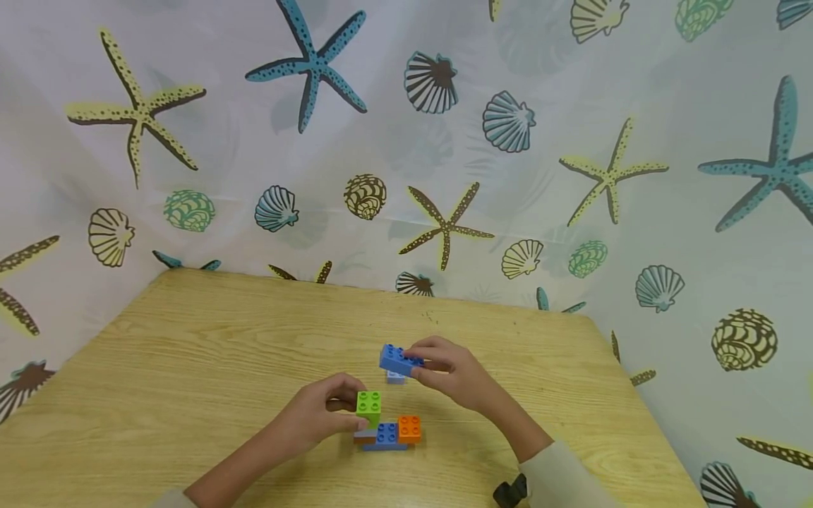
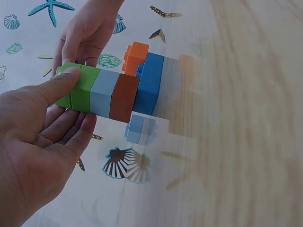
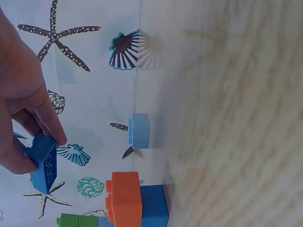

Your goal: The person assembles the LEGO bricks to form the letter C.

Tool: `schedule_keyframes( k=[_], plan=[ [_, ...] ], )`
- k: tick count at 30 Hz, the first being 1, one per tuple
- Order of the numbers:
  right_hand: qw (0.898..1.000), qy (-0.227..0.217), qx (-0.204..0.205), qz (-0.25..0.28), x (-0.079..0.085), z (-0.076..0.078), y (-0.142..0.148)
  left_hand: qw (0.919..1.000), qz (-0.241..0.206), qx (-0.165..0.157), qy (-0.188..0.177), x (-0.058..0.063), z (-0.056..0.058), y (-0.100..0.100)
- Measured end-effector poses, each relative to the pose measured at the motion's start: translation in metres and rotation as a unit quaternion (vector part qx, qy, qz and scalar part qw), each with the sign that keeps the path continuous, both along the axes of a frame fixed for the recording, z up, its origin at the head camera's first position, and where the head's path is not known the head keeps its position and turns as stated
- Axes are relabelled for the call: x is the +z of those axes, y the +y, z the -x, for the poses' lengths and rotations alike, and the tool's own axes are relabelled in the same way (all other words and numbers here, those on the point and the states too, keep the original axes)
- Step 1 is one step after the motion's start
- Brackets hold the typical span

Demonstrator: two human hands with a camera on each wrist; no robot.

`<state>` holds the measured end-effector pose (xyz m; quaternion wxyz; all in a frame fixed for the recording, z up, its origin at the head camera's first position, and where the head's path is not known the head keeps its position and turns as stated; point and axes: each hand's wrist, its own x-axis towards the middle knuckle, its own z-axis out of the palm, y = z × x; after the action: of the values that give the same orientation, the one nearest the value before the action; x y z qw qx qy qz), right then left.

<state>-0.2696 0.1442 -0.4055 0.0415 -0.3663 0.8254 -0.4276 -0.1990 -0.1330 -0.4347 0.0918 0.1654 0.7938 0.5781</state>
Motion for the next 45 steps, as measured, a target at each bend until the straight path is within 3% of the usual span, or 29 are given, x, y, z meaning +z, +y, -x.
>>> schedule_keyframes(
  k=[6, 13, 24, 45],
  plan=[
    [0.997, 0.068, 0.025, -0.017, 0.001, -0.02, 0.005, 1.0, -0.003, -0.005, 0.004, 0.0, -0.001, 0.0],
    [0.987, 0.133, 0.093, 0.001, 0.003, -0.031, 0.005, 1.0, 0.003, -0.006, -0.001, 0.0, 0.0, -0.002],
    [0.984, 0.134, 0.116, -0.023, 0.003, -0.033, 0.002, 0.9998, -0.007, -0.017, 0.005, -0.001, 0.0, -0.002],
    [0.971, 0.185, 0.141, -0.064, 0.016, -0.038, -0.002, 0.9999, 0.003, -0.01, 0.009, -0.003, 0.003, -0.003]
  ],
)
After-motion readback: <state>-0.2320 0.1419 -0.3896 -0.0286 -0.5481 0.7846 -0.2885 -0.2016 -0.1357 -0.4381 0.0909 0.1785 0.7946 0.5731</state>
